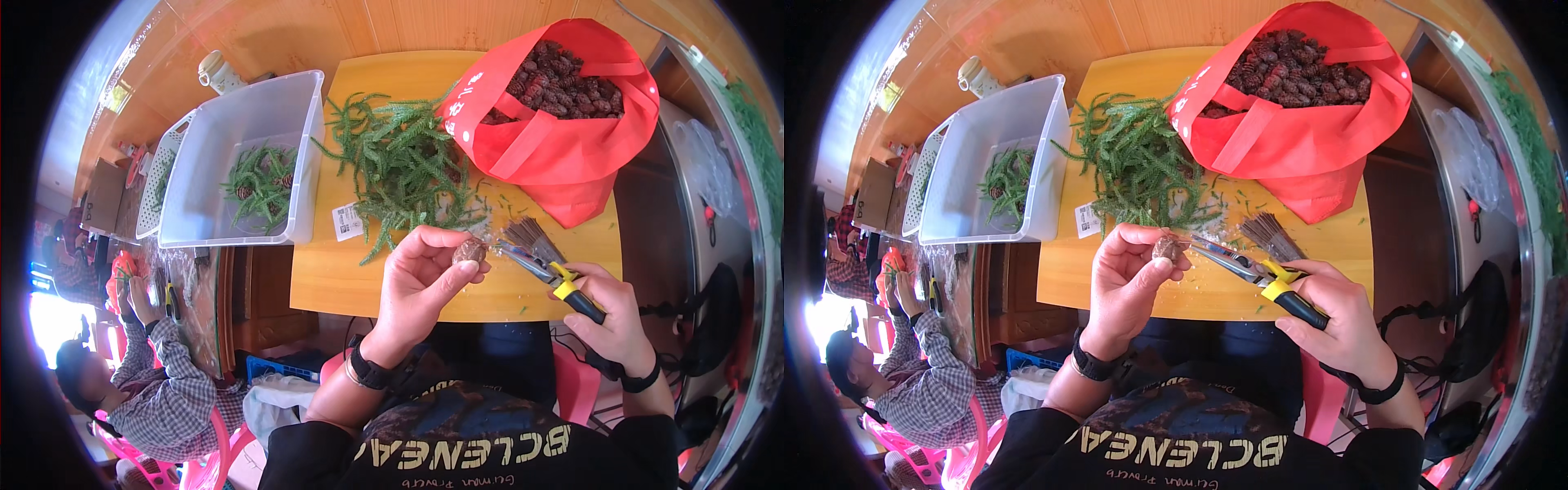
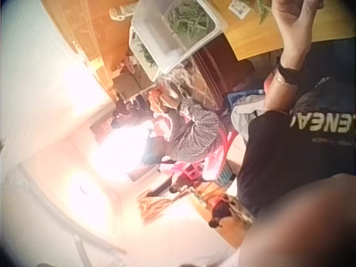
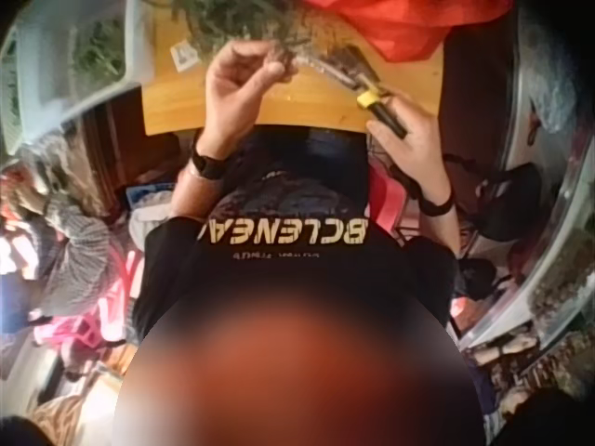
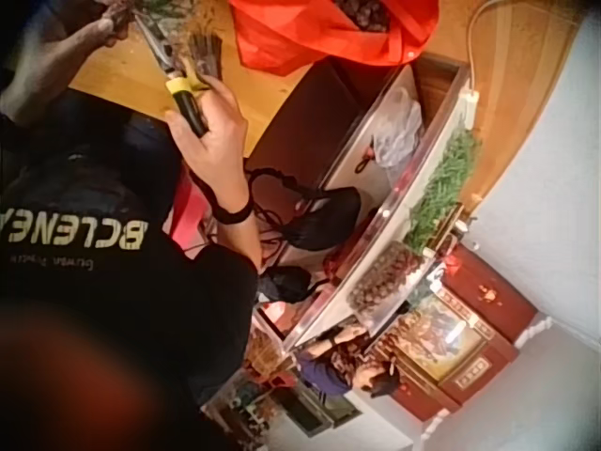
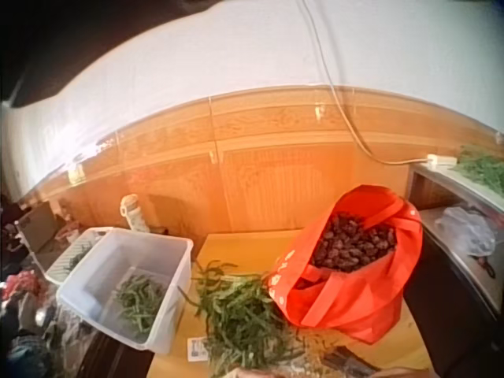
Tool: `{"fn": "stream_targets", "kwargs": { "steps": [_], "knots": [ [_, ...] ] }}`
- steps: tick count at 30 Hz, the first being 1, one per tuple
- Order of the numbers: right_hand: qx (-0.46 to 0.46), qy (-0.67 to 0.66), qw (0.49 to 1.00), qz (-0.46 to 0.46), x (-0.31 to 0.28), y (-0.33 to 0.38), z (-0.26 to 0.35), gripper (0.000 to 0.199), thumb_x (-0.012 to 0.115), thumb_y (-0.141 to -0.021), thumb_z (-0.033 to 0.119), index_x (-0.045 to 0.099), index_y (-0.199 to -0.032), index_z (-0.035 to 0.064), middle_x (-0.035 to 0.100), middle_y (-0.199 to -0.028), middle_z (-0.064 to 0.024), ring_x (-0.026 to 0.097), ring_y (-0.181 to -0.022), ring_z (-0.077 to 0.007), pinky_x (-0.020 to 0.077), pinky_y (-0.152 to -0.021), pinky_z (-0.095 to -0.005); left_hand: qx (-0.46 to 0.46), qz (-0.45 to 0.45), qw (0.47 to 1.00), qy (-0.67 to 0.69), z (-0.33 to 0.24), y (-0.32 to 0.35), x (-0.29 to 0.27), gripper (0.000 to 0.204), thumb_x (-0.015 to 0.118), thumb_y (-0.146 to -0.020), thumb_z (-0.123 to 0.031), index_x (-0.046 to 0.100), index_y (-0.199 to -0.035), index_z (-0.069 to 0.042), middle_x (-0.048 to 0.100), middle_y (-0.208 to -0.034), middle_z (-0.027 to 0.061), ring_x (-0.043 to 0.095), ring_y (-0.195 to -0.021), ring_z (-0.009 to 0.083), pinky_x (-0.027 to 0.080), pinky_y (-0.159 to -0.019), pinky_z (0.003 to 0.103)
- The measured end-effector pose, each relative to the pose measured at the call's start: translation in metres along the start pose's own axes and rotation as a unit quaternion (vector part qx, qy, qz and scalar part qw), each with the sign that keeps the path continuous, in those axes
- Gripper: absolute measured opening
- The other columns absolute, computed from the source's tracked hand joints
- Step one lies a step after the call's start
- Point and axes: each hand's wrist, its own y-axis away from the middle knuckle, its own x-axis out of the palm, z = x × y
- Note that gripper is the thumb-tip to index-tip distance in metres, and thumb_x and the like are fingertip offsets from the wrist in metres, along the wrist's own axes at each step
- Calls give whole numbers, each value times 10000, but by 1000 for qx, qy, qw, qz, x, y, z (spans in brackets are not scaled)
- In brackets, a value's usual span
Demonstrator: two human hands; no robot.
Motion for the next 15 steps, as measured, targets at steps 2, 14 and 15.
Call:
{"fn": "stream_targets", "kwargs": {
  "steps": [2,14,15],
  "knots": [
    [-24,17,999,-22,4,-2,2,264,642,-716,233,576,-767,-18,635,-760,-123,592,-947,-346,459,-819,-401,3,1,1000,11,0,0,0,244,601,-833,-4,493,-1052,-2,602,-1015,171,629,-855,187,522,-737,278],
    [-103,105,986,-77,12,-14,6,202,691,-617,129,594,-736,-2,599,-723,-105,601,-902,-357,484,-750,-394,19,24,999,41,-4,2,-1,270,619,-794,75,517,-1035,8,591,-1017,93,593,-927,147,484,-825,281],
    [-105,111,985,-80,12,-14,6,201,698,-607,120,587,-724,-1,597,-716,-103,604,-886,-354,486,-742,-393,12,6,1000,25,-4,2,-1,268,631,-779,65,522,-1014,-3,587,-1016,98,608,-880,155,501,-772,271]
  ]
}}
